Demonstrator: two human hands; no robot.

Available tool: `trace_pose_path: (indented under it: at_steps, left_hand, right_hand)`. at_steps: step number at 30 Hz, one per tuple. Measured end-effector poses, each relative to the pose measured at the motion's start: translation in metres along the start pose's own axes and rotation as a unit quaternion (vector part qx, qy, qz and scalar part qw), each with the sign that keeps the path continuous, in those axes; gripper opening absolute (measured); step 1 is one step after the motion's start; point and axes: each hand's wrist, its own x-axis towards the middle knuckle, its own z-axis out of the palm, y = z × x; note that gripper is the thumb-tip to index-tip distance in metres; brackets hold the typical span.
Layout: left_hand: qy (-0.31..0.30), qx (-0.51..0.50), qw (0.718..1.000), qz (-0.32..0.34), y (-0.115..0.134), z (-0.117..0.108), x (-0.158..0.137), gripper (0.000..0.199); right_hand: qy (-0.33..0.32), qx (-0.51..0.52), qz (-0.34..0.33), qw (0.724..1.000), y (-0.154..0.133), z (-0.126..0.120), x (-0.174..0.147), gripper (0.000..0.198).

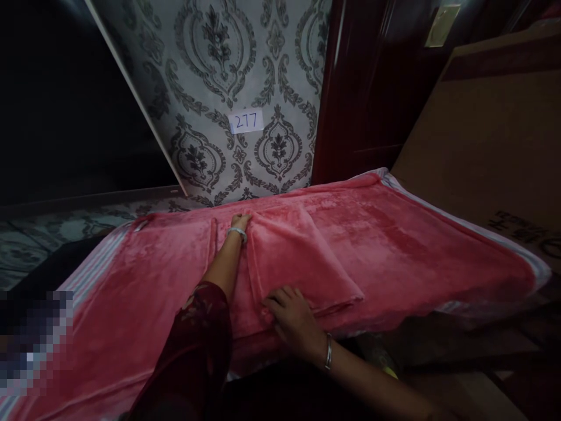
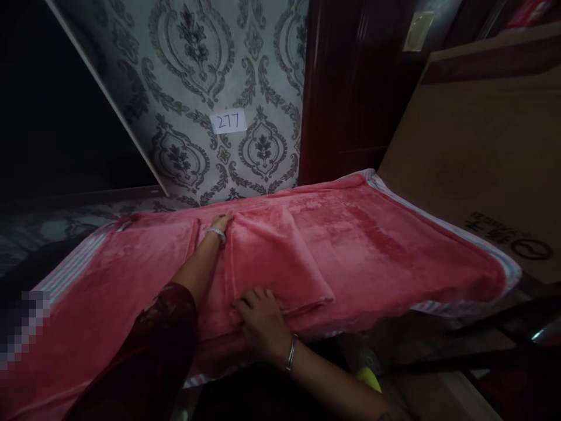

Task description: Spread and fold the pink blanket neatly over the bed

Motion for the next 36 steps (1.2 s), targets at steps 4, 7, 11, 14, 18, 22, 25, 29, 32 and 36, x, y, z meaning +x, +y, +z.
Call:
trace_pose_path:
  at_steps: [4,7,11,14,18,22,25,29,32,36]
  left_hand:
    - [-0.013,0.027,0.999,0.014,0.011,0.004,0.002,0.044]
    - [-0.020,0.047,0.999,0.016,0.015,0.002,0.000,0.047]
    - [-0.043,0.087,0.995,-0.023,0.013,-0.010,-0.003,0.037]
    - [-0.064,0.105,0.991,-0.044,0.012,-0.019,-0.007,0.043]
    - [-0.093,0.107,0.988,-0.059,0.010,-0.027,-0.018,0.079]
    - [-0.117,0.096,0.986,-0.067,0.002,-0.035,-0.036,0.103]
    - [-0.106,0.083,0.989,-0.057,-0.004,-0.043,-0.048,0.103]
    - [-0.071,0.027,0.995,-0.068,-0.009,-0.053,-0.062,0.093]
    - [-0.082,-0.024,0.991,-0.100,-0.010,-0.062,-0.080,0.092]
    - [-0.116,-0.094,0.983,-0.110,-0.013,-0.078,-0.119,0.101]
  right_hand:
    - [0.026,0.004,-0.014,1.000,0.000,-0.008,0.008,0.035]
    - [0.043,0.010,-0.033,0.998,-0.005,-0.010,0.014,0.040]
    - [-0.008,-0.010,-0.035,0.999,-0.014,-0.001,0.013,0.029]
    - [-0.032,-0.009,-0.033,0.999,-0.015,0.002,0.010,0.030]
    - [-0.053,-0.005,-0.030,0.998,-0.014,-0.004,0.010,0.030]
    - [-0.032,0.008,-0.024,0.999,-0.016,-0.014,0.012,0.035]
    - [-0.006,0.014,-0.033,0.999,-0.022,-0.016,0.012,0.039]
    - [-0.035,0.015,-0.052,0.998,-0.025,-0.011,0.007,0.034]
    - [-0.011,0.051,-0.084,0.995,-0.018,-0.016,-0.002,0.028]
    - [0.137,0.086,-0.082,0.983,0.005,-0.045,-0.028,0.025]
